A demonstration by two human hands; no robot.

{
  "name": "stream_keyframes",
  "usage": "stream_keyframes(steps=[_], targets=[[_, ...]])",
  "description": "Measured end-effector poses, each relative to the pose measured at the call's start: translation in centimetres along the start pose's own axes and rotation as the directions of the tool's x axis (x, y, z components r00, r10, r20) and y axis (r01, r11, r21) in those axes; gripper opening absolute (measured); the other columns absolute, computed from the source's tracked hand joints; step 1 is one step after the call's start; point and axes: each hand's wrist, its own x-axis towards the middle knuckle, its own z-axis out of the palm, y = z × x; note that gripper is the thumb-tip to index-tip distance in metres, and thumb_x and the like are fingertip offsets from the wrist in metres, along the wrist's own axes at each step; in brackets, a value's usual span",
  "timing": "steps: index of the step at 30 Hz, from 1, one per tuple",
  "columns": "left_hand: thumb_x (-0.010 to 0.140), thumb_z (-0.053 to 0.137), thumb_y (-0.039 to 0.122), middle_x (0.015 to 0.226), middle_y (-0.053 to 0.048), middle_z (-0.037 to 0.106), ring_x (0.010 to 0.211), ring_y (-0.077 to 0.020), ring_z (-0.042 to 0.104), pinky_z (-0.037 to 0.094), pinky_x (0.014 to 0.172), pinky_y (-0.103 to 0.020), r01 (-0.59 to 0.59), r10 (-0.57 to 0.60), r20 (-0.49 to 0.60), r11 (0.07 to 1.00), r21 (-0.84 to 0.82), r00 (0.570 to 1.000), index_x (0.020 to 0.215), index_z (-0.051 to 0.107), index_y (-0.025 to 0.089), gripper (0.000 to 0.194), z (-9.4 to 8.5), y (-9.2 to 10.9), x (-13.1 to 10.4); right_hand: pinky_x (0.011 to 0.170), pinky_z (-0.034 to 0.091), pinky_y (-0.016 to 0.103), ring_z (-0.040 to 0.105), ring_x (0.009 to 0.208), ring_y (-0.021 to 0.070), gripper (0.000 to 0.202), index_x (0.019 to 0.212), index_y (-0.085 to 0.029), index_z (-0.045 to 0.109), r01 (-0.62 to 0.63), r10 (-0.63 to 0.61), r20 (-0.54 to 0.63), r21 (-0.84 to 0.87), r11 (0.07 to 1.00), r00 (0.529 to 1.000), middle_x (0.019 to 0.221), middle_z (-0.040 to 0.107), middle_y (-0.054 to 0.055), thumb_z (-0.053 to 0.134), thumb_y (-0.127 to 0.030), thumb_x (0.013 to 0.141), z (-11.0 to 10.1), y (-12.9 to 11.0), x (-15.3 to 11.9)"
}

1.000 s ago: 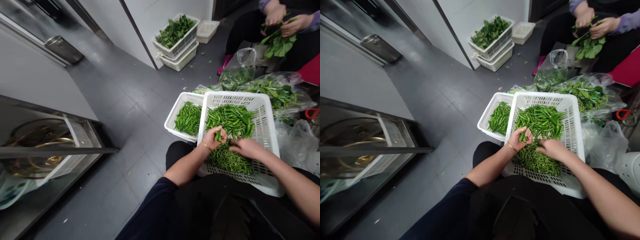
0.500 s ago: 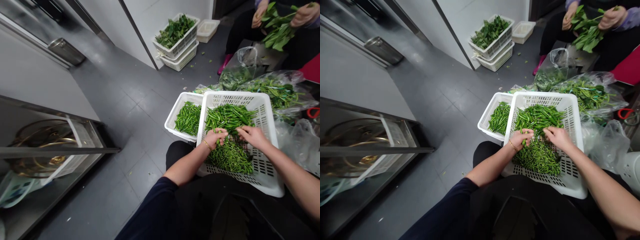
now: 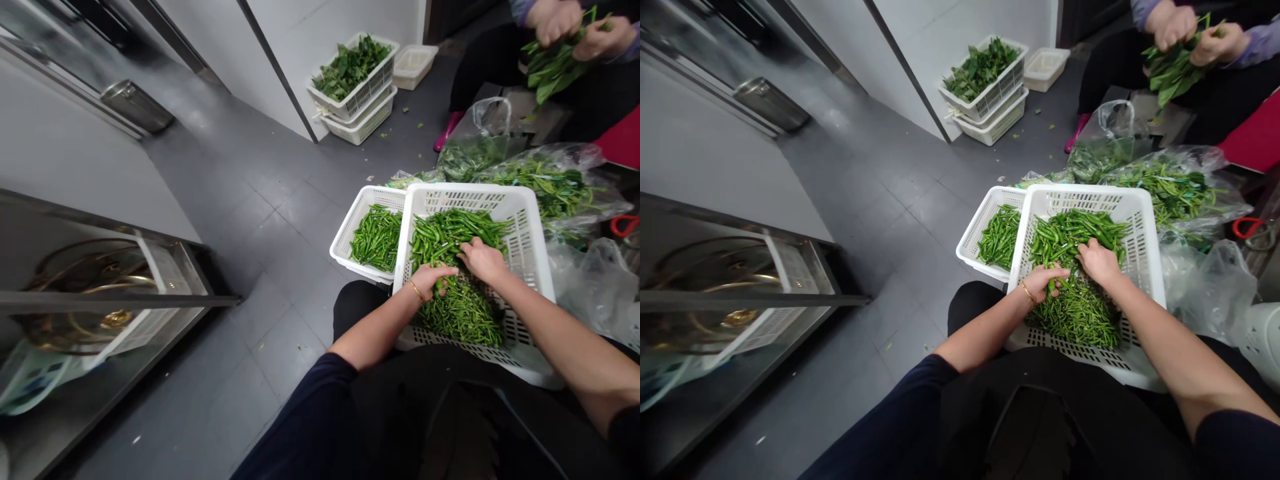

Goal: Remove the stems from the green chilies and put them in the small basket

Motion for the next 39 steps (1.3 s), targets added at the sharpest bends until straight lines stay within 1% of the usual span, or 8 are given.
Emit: stream_keyframes(steps=[10,15,20,25,27,31,35,39], targets=[[0.049,0.079,0.047,0.056,0.004,0.047,0.042,-0.0043,0.037,0.024,0.039,-0.021,-0.155,0.152,0.045,0.985,0.08,0.987,0.071,0.055,0.014,0.046,0.3,-1.0,-0.1,0.063,0.043,0.03,0.057,0.073,0.0188,0.032,0.085,-0.018,0.063,0.142,-0.014,-0.251,0.499,0.855,0.968,0.082,0.059,0.007,0.045,-0.045,0.086,-1.3,-2.1,-8.5],[0.056,0.074,0.048,0.054,0.005,0.046,0.05,-0.0065,0.04,0.033,0.052,-0.023,-0.407,0.358,0.194,0.79,0.459,0.913,0.066,0.058,0.014,0.039,0.1,-0.7,-0.8,0.055,0.042,0.027,0.052,0.054,0.0138,0.032,0.093,-0.02,0.062,0.012,0.062,-0.052,0.855,0.519,0.997,0.063,0.058,0.0,0.049,-0.048,0.083,-2.6,-1.2,-8.7],[0.052,0.078,0.042,0.052,0.004,0.041,0.058,-0.0091,0.041,0.033,0.059,-0.022,-0.498,0.403,0.339,0.405,0.767,0.85,0.047,0.045,0.017,0.043,0.4,-0.9,-0.9,0.057,0.04,0.026,0.05,0.057,0.0129,0.03,0.064,-0.02,0.056,0.049,-0.029,-0.039,0.8,0.598,0.999,0.059,0.056,0.0,0.052,-0.045,0.081,-3.5,-1.3,-8.0],[0.053,0.077,0.048,0.051,0.004,0.039,0.055,-0.0079,0.037,0.029,0.056,-0.021,-0.532,0.32,0.436,0.343,0.774,0.841,0.047,0.042,0.017,0.047,0.5,-0.8,-1.2,0.05,0.041,0.025,0.051,0.048,0.0115,0.033,0.072,-0.019,0.052,-0.175,-0.157,0.221,0.949,0.261,0.963,0.054,0.055,-0.003,0.054,-0.052,0.078,-3.3,-1.2,-8.8],[0.049,0.078,0.047,0.049,0.005,0.038,0.053,-0.0071,0.036,0.026,0.054,-0.022,-0.538,0.276,0.464,0.364,0.76,0.842,0.045,0.042,0.016,0.048,0.7,-0.7,-1.7,0.049,0.041,0.025,0.052,0.047,0.0116,0.034,0.071,-0.019,0.052,-0.244,-0.234,0.295,0.944,0.222,0.927,0.052,0.056,-0.002,0.059,-0.052,0.075,-3.4,-1.1,-9.3],[0.051,0.076,0.047,0.048,0.005,0.04,0.048,-0.0059,0.036,0.026,0.05,-0.022,-0.4,0.105,0.461,0.685,0.609,0.881,0.05,0.046,0.016,0.044,1.2,-1.0,-2.8,0.046,0.038,0.023,0.047,0.043,0.0105,0.031,0.066,-0.02,0.049,-0.123,-0.168,0.18,0.945,0.302,0.969,0.047,0.052,-0.003,0.058,-0.048,0.076,-3.9,-1.1,-10.5],[0.054,0.073,0.043,0.05,0.004,0.046,0.044,-0.007,0.04,0.027,0.042,-0.021,-0.038,-0.03,0.277,0.971,0.236,0.96,0.06,0.048,0.016,0.037,1.2,-0.9,-2.5,0.056,0.042,0.025,0.053,0.059,0.0128,0.025,0.073,-0.02,0.055,0.124,0.013,-0.167,0.777,0.617,0.986,0.065,0.058,0.001,0.051,-0.043,0.082,-3.4,0.0,-10.0],[0.055,0.068,0.033,0.052,0.004,0.045,0.045,-0.0067,0.043,0.018,0.037,-0.018,0.037,-0.012,0.205,0.992,-0.118,0.979,0.063,0.047,0.016,0.028,0.4,0.1,-1.5,0.062,0.044,0.03,0.059,0.069,0.0186,0.033,0.098,-0.02,0.064,0.117,-0.121,-0.011,0.362,0.925,0.993,0.086,0.063,0.008,0.044,-0.043,0.086,-1.0,2.2,-5.9]])
